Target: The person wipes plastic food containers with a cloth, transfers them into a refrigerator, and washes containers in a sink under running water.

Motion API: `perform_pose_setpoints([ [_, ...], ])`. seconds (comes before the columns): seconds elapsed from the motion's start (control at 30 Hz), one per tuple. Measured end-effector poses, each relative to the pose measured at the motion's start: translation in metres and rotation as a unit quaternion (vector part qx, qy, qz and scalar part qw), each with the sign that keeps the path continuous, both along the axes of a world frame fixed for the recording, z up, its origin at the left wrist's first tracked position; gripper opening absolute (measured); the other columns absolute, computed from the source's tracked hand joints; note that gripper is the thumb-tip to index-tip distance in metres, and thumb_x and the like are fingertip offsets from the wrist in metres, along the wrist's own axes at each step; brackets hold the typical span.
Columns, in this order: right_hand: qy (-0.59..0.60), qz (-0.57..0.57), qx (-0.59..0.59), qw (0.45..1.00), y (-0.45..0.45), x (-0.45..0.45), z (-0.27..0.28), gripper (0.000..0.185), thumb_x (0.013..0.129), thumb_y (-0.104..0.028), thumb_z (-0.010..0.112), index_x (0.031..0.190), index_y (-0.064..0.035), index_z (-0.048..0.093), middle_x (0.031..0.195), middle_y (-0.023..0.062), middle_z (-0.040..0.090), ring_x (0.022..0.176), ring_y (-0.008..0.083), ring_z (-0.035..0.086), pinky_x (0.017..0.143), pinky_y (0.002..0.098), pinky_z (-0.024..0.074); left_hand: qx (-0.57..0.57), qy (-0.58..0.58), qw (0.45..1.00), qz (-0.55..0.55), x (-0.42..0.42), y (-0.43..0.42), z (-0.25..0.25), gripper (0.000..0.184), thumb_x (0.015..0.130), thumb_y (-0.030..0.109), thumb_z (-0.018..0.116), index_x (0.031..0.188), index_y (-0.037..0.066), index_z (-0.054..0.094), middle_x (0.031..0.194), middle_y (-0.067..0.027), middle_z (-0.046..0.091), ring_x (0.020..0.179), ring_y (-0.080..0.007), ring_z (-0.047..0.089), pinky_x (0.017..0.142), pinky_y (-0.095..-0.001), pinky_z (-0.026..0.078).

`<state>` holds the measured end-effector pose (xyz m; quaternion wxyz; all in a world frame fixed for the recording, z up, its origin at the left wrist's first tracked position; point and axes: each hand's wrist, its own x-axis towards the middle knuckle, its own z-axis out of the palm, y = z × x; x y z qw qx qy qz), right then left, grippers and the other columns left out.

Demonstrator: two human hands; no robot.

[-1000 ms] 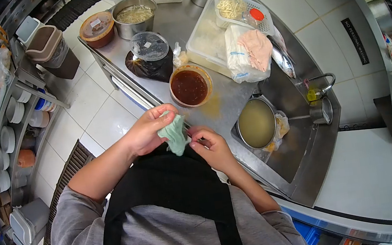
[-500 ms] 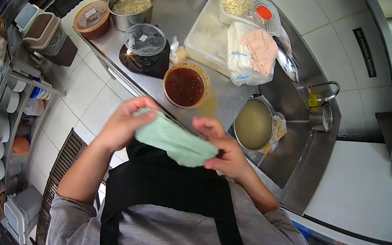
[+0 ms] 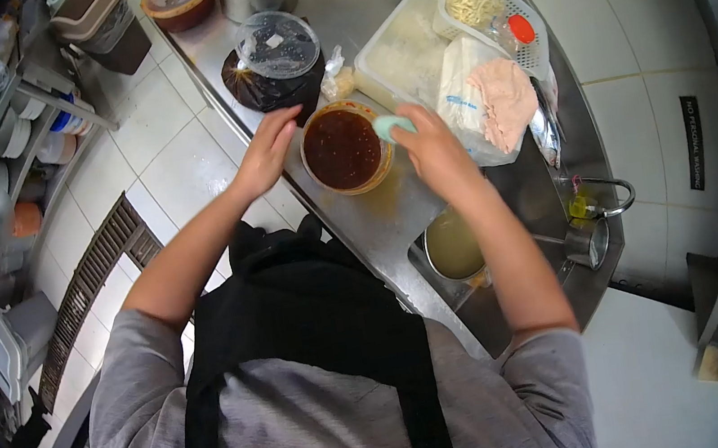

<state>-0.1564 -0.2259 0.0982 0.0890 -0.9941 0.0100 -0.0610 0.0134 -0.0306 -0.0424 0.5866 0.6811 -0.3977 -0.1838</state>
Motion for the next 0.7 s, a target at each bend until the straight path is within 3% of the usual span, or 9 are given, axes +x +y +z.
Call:
perform_pose_setpoints([
  [0.03,0.028,0.043,-0.054,0.997,-0.007,0.017,-0.002,0.022,0.074,-0.004,0.058,0.094,-0.0061,0.066,0.113,0.0092,0.054,0.102,0.0268,0.052,0.088,0.0362,0.0422,-0.008,-0.032,0.999,-0.021,0.009,-0.015,0.001,0.038,0.098,0.026,0.036,0.123,0.001,0.050,0.115,-0.0143,0.054,0.105,-0.0225,0.052,0.098,-0.0313,0.037],
  [0.07,0.031,0.049,-0.051,0.997,-0.012,0.034,-0.001,0.022,0.074,-0.004,0.058,0.094,-0.0061,0.066,0.113,0.0092,0.054,0.102,0.0268,0.052,0.088,0.0362,0.0422,0.006,0.078,0.994,-0.082,0.017,-0.033,-0.004,0.040,0.098,0.028,0.033,0.122,0.001,0.052,0.116,-0.0140,0.056,0.106,-0.0213,0.053,0.098,-0.0308,0.037],
  [0.1,0.064,0.123,-0.089,0.986,-0.016,0.051,-0.001,0.023,0.074,-0.007,0.056,0.094,-0.0085,0.066,0.111,0.0062,0.055,0.103,0.0246,0.051,0.090,0.0350,0.0404,0.017,0.187,0.972,-0.140,0.022,-0.050,-0.009,0.043,0.099,0.030,0.030,0.122,0.001,0.053,0.117,-0.0137,0.057,0.106,-0.0200,0.053,0.097,-0.0302,0.037],
  [0.17,0.096,0.206,-0.125,0.966,-0.022,0.079,-0.004,0.024,0.074,-0.009,0.055,0.094,-0.0108,0.067,0.109,0.0032,0.055,0.104,0.0223,0.050,0.093,0.0338,0.0385,0.019,0.274,0.943,-0.185,0.024,-0.073,-0.008,0.047,0.099,0.033,0.028,0.122,0.000,0.052,0.116,-0.0134,0.059,0.105,-0.0190,0.055,0.096,-0.0304,0.038],
  [0.3,0.084,0.319,-0.179,0.927,-0.027,0.111,-0.017,0.023,0.073,-0.014,0.054,0.092,-0.0154,0.068,0.109,-0.0021,0.055,0.103,0.0176,0.050,0.092,0.0316,0.0384,0.151,0.295,0.935,-0.125,0.020,-0.073,0.024,0.048,0.098,0.035,0.031,0.121,-0.001,0.052,0.117,-0.0144,0.059,0.107,-0.0194,0.054,0.094,-0.0312,0.038],
  [0.43,0.105,0.327,-0.208,0.916,-0.036,0.106,-0.020,0.022,0.074,-0.015,0.053,0.092,-0.0160,0.067,0.109,-0.0028,0.054,0.102,0.0167,0.050,0.091,0.0316,0.0386,0.090,0.213,0.969,-0.092,0.016,-0.079,0.003,0.044,0.096,0.036,0.038,0.114,0.001,0.058,0.104,-0.0134,0.064,0.094,-0.0193,0.058,0.087,-0.0303,0.041],
  [0.5,0.121,0.284,-0.228,0.923,-0.038,0.095,-0.015,0.024,0.075,-0.014,0.053,0.095,-0.0159,0.066,0.109,-0.0017,0.055,0.101,0.0165,0.051,0.089,0.0321,0.0390,0.130,0.102,0.976,-0.141,0.018,-0.079,0.008,0.036,0.094,0.031,0.045,0.110,0.003,0.061,0.097,-0.0113,0.065,0.090,-0.0187,0.060,0.085,-0.0305,0.043],
  [0.53,0.123,0.284,-0.230,0.923,-0.039,0.088,-0.014,0.024,0.075,-0.014,0.053,0.095,-0.0159,0.066,0.109,-0.0017,0.055,0.101,0.0165,0.051,0.089,0.0321,0.0390,0.103,0.099,0.980,-0.137,0.018,-0.083,0.002,0.028,0.093,0.025,0.050,0.107,0.004,0.063,0.097,-0.0103,0.066,0.090,-0.0187,0.061,0.084,-0.0306,0.044],
  [0.7,0.144,0.173,-0.231,0.947,-0.032,0.047,-0.021,0.026,0.076,-0.010,0.052,0.100,-0.0112,0.062,0.103,0.0035,0.057,0.098,0.0183,0.053,0.085,0.0340,0.0397,0.062,0.047,0.985,-0.154,0.018,-0.085,-0.009,0.026,0.093,0.022,0.048,0.105,0.004,0.064,0.098,-0.0108,0.067,0.089,-0.0191,0.062,0.084,-0.0302,0.045],
])
